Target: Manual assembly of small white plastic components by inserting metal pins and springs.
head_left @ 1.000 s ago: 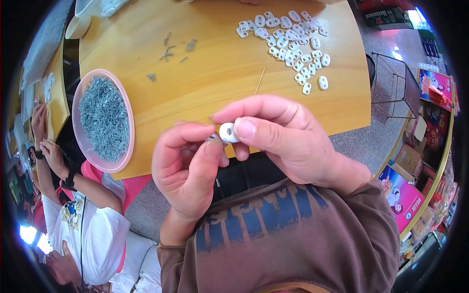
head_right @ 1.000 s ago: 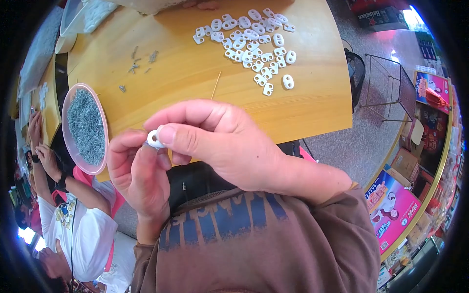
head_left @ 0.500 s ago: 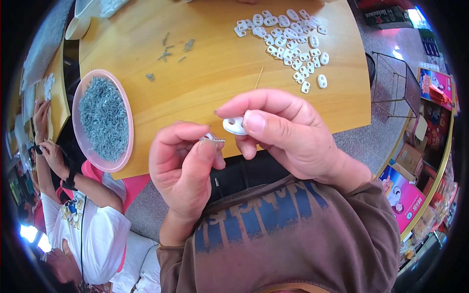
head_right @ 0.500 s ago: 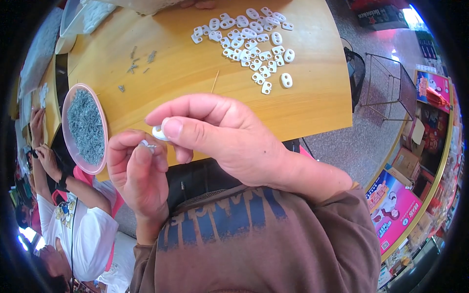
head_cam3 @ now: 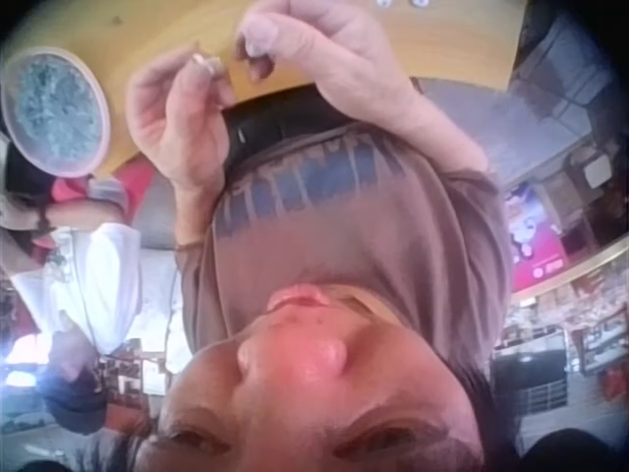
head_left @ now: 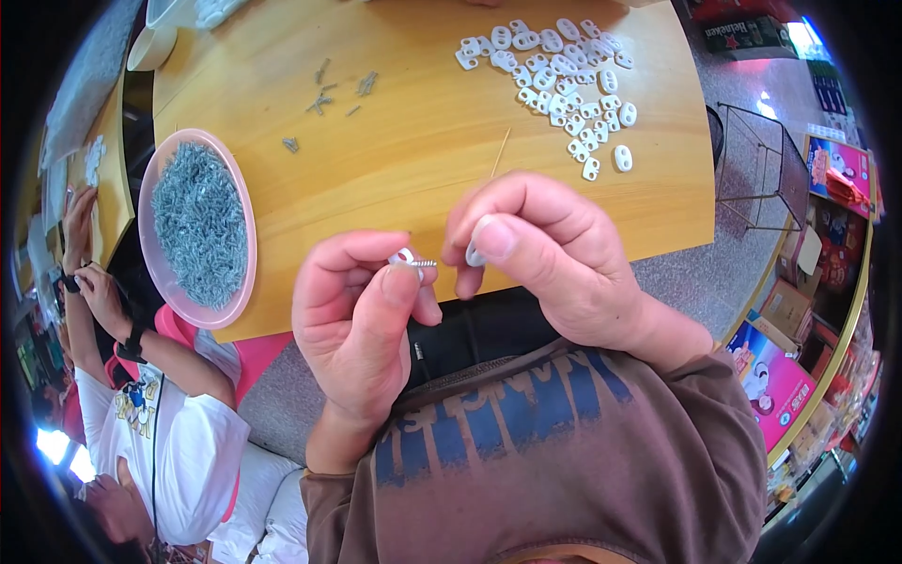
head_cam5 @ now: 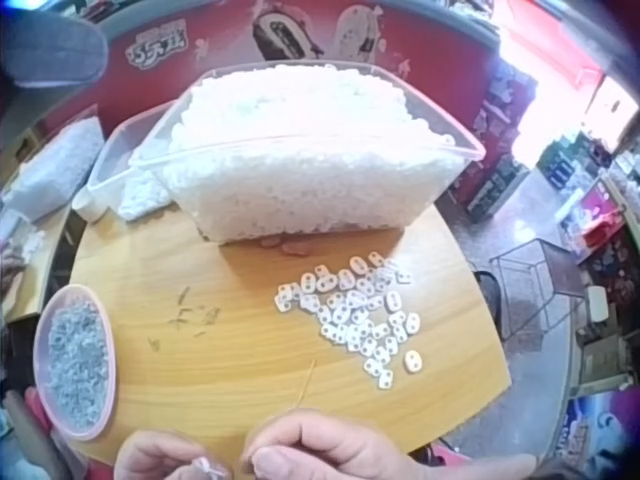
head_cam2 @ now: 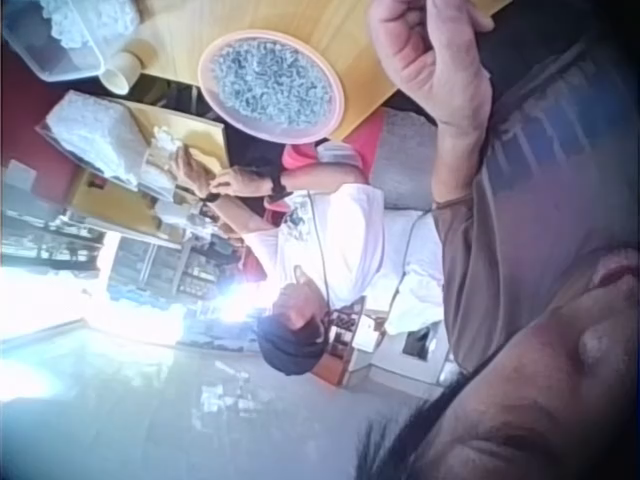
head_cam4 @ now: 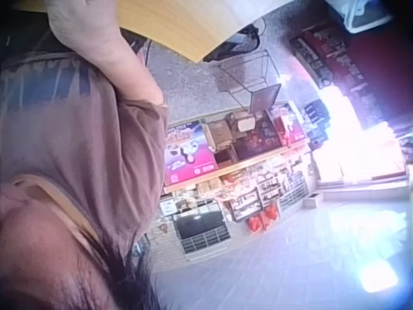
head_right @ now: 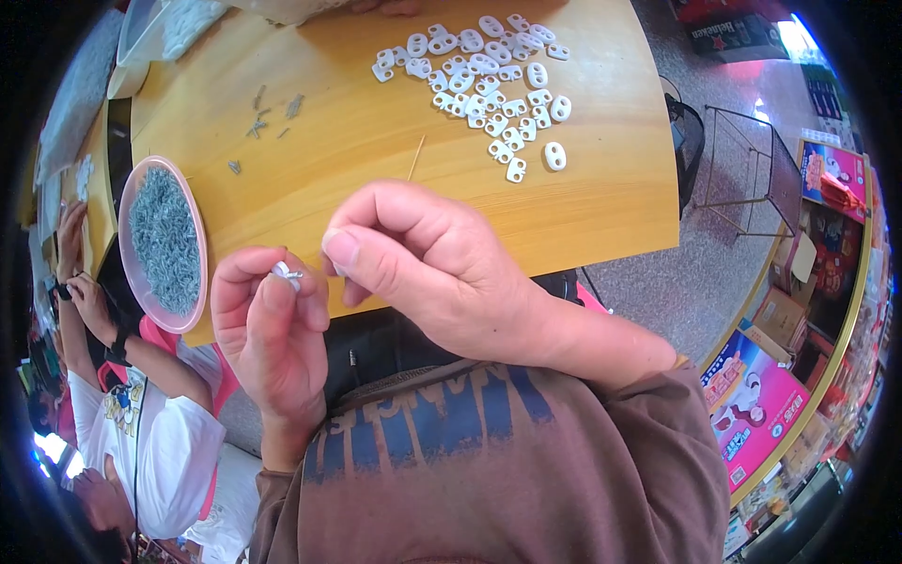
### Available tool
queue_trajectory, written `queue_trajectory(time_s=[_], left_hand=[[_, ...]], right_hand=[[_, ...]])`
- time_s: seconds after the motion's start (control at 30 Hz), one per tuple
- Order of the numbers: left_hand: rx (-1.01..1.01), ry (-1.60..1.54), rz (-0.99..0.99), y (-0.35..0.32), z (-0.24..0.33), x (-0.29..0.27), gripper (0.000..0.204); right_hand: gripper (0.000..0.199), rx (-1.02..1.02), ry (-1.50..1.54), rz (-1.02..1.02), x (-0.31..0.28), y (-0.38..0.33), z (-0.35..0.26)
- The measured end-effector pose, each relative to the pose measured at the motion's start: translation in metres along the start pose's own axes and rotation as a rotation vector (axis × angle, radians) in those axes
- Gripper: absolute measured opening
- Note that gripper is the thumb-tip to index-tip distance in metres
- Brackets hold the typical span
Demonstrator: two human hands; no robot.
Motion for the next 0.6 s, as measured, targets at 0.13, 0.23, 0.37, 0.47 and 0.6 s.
queue_trajectory(time_s=[0.13, 0.23, 0.37, 0.47, 0.6], left_hand=[[-0.002, 0.015, 0.010, 0.000, 0.000, 0.000, 0.021], [0.003, 0.023, -0.008, -0.001, -0.001, 0.000, 0.023], [0.033, 0.074, -0.043, 0.000, 0.001, 0.000, 0.025], [0.031, 0.103, -0.051, -0.002, 0.002, 0.000, 0.026], [0.033, 0.117, -0.011, -0.002, 0.002, 0.002, 0.026]], right_hand=[[0.017, 0.093, 0.011, 0.054, 0.001, -0.001, -0.001], [0.018, 0.035, -0.066, 0.017, 0.000, 0.000, -0.002], [0.016, -0.023, -0.092, 0.007, 0.006, 0.000, -0.004], [0.014, -0.048, -0.113, -0.020, 0.010, 0.000, 0.000], [0.013, -0.011, -0.185, -0.004, 0.011, 0.000, 0.000]])
Point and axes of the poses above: each hand's wrist, its own y-axis towards the middle knuckle, its own x-axis out of the palm, z = x × y, the point moved 4 cm from there along y, towards the middle knuckle, and after that the axes turned 13 degrees about x, right-handed, at the moved point
